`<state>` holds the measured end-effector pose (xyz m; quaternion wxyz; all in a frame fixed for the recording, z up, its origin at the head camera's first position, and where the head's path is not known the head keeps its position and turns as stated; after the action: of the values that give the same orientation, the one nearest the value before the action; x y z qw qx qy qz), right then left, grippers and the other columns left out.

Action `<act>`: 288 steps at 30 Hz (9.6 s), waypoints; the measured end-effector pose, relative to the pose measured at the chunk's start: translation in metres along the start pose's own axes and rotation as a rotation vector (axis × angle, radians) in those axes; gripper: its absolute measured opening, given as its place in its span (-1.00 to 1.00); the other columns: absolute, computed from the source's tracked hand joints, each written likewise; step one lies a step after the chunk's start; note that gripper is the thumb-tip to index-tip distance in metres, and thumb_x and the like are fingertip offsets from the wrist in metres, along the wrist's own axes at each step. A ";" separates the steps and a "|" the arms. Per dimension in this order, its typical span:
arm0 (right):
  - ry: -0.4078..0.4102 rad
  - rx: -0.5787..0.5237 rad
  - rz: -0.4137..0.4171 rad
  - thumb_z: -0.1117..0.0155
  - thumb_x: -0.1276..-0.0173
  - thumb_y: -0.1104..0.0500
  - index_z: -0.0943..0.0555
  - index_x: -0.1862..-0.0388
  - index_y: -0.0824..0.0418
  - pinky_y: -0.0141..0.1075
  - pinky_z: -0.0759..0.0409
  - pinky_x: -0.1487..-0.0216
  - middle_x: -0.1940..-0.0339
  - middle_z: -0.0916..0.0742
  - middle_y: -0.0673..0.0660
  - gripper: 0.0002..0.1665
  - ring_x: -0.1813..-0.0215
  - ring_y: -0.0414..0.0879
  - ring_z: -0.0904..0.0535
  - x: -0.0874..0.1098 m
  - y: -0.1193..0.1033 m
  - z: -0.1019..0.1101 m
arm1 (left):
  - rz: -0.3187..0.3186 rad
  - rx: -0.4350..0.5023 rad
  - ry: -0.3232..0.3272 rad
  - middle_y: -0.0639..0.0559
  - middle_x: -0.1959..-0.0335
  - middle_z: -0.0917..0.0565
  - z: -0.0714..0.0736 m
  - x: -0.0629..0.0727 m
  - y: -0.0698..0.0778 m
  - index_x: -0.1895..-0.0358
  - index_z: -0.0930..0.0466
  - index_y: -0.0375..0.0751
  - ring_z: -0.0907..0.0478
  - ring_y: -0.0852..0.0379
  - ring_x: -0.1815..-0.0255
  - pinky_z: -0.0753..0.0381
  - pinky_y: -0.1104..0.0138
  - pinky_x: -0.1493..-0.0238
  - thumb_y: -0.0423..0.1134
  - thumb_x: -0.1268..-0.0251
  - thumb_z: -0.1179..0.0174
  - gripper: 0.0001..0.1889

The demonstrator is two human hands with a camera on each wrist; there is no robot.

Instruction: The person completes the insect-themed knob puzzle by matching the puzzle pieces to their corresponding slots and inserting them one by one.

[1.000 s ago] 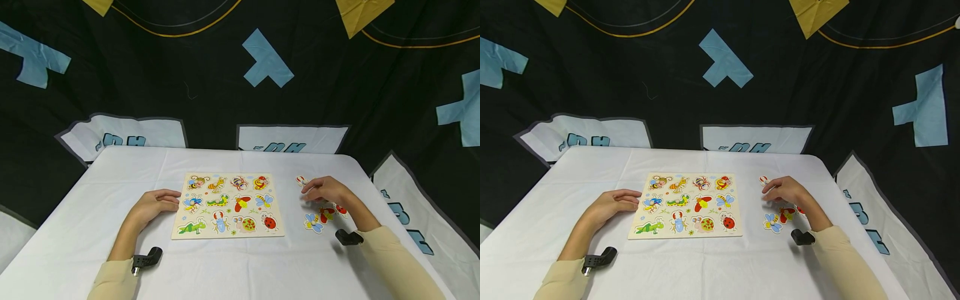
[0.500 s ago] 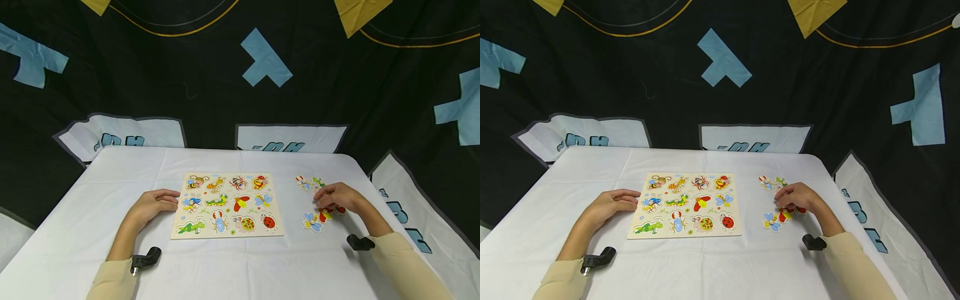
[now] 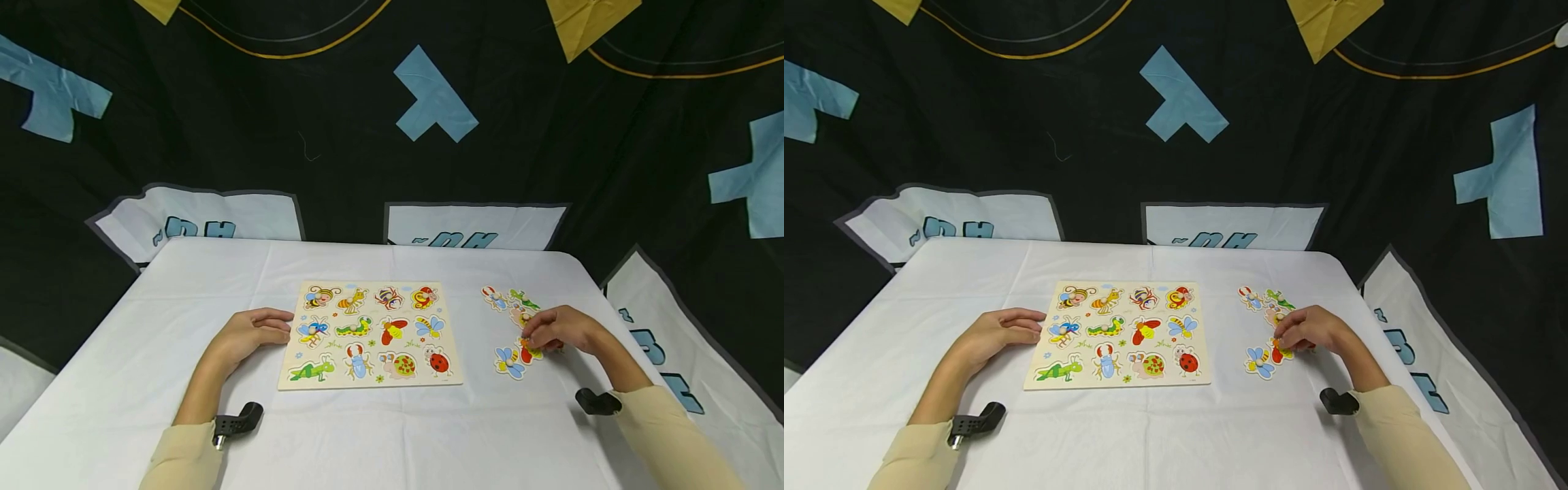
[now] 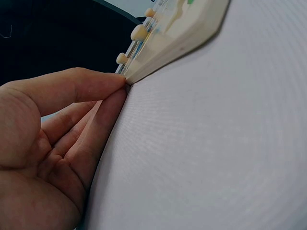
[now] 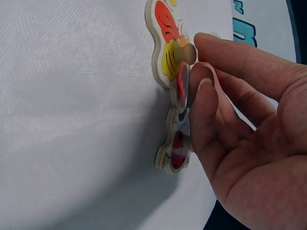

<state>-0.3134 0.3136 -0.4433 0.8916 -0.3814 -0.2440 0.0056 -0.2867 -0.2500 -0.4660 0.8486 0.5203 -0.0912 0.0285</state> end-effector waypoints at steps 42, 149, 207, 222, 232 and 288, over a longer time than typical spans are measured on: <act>-0.049 -0.038 0.010 -0.43 -0.15 0.27 -0.74 0.14 0.36 -0.25 -0.62 0.27 0.30 -0.77 0.07 -0.71 0.33 -0.07 -0.60 -0.001 0.006 -0.005 | -0.011 0.012 0.001 -0.05 0.04 -0.80 0.000 0.001 0.001 -0.27 -0.60 -0.22 -0.68 0.31 0.12 -0.45 0.45 -0.03 -0.20 -0.15 -0.46 -0.42; -0.035 -0.028 0.205 -0.54 -0.09 0.24 -0.81 0.24 0.23 -0.28 -0.56 0.26 0.44 -0.76 -0.02 -0.79 0.41 -0.15 -0.55 -0.068 -0.137 -0.086 | 0.008 -0.005 0.015 0.00 0.08 -0.80 0.002 0.001 -0.001 -0.23 -0.62 -0.18 -0.63 0.24 0.04 -0.38 0.24 -0.17 -0.20 -0.12 -0.46 -0.45; -0.063 0.055 0.236 -0.56 -0.04 0.26 -0.82 0.40 0.12 -0.34 -0.48 0.40 0.50 -0.75 -0.06 -0.89 0.48 -0.19 -0.50 -0.081 -0.189 -0.155 | -0.019 -0.029 0.005 -0.03 0.02 -0.79 0.002 0.002 0.002 -0.25 -0.61 -0.18 -0.65 0.25 0.02 -0.38 0.23 -0.20 -0.19 -0.15 -0.45 -0.45; -0.034 0.064 0.220 -0.58 -0.03 0.26 -0.83 0.40 0.09 -0.36 -0.50 0.39 0.48 -0.76 -0.05 -0.88 0.46 -0.18 -0.54 -0.081 -0.186 -0.156 | -0.002 -0.027 0.010 -0.02 0.02 -0.78 0.001 0.001 0.001 -0.24 -0.63 -0.15 -0.63 0.22 0.01 -0.38 0.23 -0.18 -0.16 -0.14 -0.46 -0.45; -0.040 0.036 0.204 -0.60 -0.02 0.24 -0.83 0.40 0.08 -0.36 -0.50 0.39 0.48 -0.77 -0.03 -0.87 0.46 -0.17 -0.54 -0.083 -0.182 -0.157 | 0.005 -0.028 0.010 -0.02 0.03 -0.79 0.001 0.001 0.001 -0.26 -0.61 -0.17 -0.66 0.22 0.03 -0.37 0.15 -0.22 -0.17 -0.15 -0.45 -0.44; -0.116 -0.092 0.172 -0.55 -0.12 0.17 -0.83 0.18 0.12 -0.31 -0.59 0.24 0.26 -0.82 0.01 -0.76 0.36 -0.14 -0.62 -0.080 -0.160 -0.137 | 0.008 -0.005 0.013 -0.02 0.05 -0.80 0.002 0.002 -0.001 -0.26 -0.61 -0.19 -0.67 0.25 0.05 -0.38 0.23 -0.20 -0.21 -0.13 -0.45 -0.44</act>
<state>-0.3519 0.0922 -0.4491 0.8537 -0.4406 -0.2615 0.0928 -0.2852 -0.2525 -0.4654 0.8502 0.5178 -0.0879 0.0348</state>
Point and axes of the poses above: each hand's wrist, its own x-axis away from the middle knuckle, its own z-axis out of the back of the hand, y = z × x, the point moved 8 cm from there along -x, towards the middle knuckle
